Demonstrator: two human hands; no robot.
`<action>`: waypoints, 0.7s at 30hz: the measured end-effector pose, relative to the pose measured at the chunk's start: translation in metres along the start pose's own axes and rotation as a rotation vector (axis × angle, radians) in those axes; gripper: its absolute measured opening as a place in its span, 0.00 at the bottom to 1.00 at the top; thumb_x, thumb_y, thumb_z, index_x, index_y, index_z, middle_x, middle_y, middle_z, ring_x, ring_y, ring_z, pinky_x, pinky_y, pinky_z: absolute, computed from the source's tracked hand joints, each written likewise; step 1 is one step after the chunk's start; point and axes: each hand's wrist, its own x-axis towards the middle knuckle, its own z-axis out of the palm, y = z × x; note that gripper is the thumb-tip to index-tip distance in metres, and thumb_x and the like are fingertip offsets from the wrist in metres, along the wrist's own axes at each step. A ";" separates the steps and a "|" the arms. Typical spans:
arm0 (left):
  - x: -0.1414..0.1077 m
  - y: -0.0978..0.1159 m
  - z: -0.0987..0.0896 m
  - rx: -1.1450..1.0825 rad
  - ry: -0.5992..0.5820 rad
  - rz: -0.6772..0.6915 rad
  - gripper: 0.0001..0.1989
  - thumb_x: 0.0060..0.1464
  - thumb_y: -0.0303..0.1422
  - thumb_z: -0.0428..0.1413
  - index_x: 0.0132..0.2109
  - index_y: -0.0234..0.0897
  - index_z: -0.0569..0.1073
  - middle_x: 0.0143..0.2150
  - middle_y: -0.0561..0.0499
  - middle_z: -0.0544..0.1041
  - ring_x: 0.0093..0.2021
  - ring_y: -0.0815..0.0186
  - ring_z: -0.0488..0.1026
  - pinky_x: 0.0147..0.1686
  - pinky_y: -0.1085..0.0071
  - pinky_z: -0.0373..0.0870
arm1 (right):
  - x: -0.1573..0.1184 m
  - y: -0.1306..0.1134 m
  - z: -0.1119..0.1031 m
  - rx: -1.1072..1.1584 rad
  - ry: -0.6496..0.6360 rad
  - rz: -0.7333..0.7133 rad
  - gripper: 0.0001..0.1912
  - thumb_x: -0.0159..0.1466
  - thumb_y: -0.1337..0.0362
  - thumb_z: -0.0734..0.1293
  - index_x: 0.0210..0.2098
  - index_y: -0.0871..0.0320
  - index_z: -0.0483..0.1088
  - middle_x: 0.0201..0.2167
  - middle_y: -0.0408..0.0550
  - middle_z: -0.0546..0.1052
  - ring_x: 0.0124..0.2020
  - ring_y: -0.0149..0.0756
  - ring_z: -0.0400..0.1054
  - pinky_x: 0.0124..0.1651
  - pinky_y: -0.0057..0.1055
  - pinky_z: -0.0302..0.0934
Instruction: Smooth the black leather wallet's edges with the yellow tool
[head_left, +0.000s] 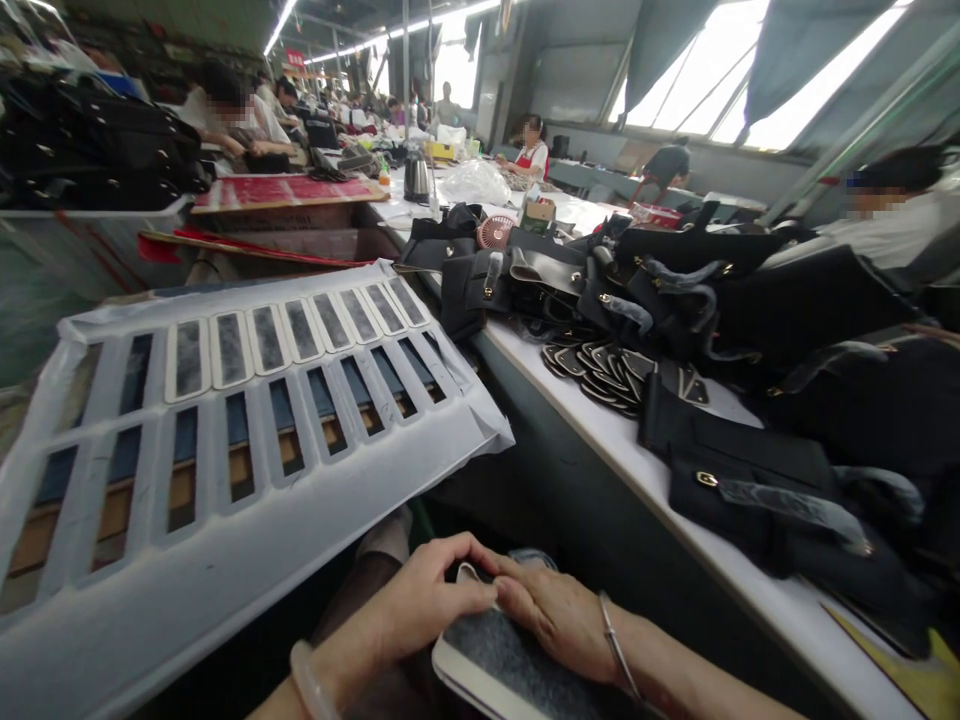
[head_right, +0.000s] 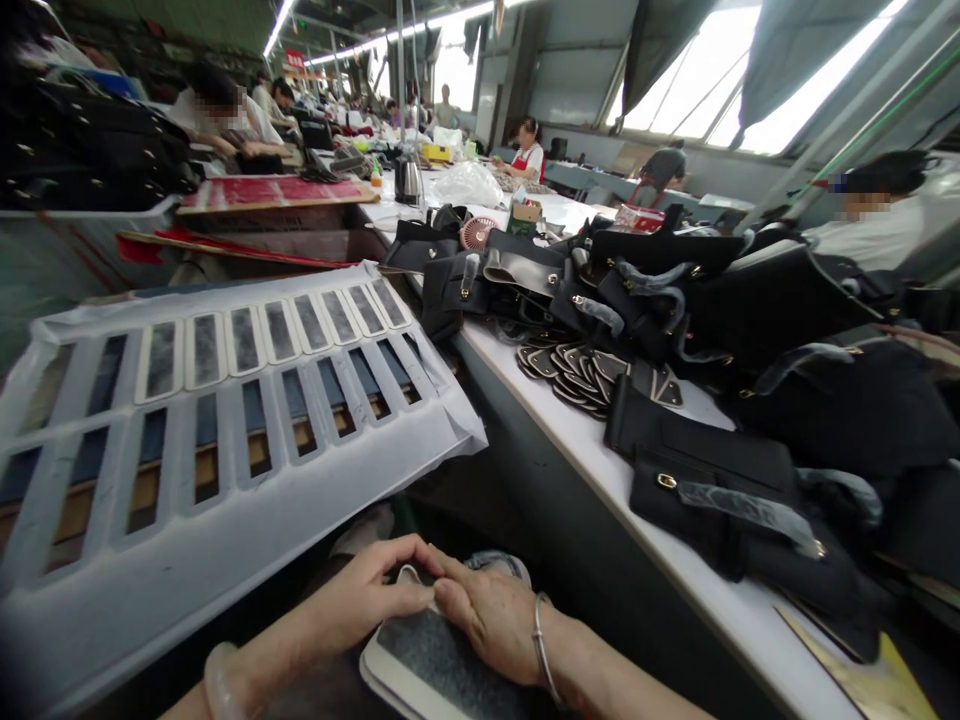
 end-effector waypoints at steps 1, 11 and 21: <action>0.001 0.004 -0.001 0.071 0.004 -0.003 0.13 0.47 0.35 0.55 0.39 0.37 0.77 0.36 0.53 0.78 0.35 0.64 0.70 0.33 0.72 0.62 | -0.004 0.001 -0.002 -0.001 -0.035 0.024 0.28 0.73 0.51 0.49 0.70 0.48 0.48 0.56 0.53 0.74 0.53 0.48 0.71 0.50 0.39 0.65; 0.021 0.031 -0.005 0.500 -0.121 -0.020 0.08 0.47 0.35 0.58 0.35 0.41 0.78 0.35 0.54 0.80 0.38 0.61 0.74 0.36 0.71 0.63 | -0.073 0.026 -0.018 0.072 -0.076 0.210 0.29 0.71 0.45 0.51 0.68 0.44 0.53 0.60 0.52 0.70 0.57 0.52 0.67 0.56 0.45 0.62; 0.035 0.033 -0.013 0.495 -0.334 -0.035 0.12 0.50 0.33 0.56 0.42 0.45 0.79 0.36 0.56 0.80 0.38 0.62 0.75 0.36 0.72 0.65 | -0.105 0.038 -0.025 0.121 -0.055 0.311 0.25 0.71 0.46 0.53 0.66 0.40 0.57 0.55 0.49 0.75 0.53 0.55 0.71 0.53 0.50 0.65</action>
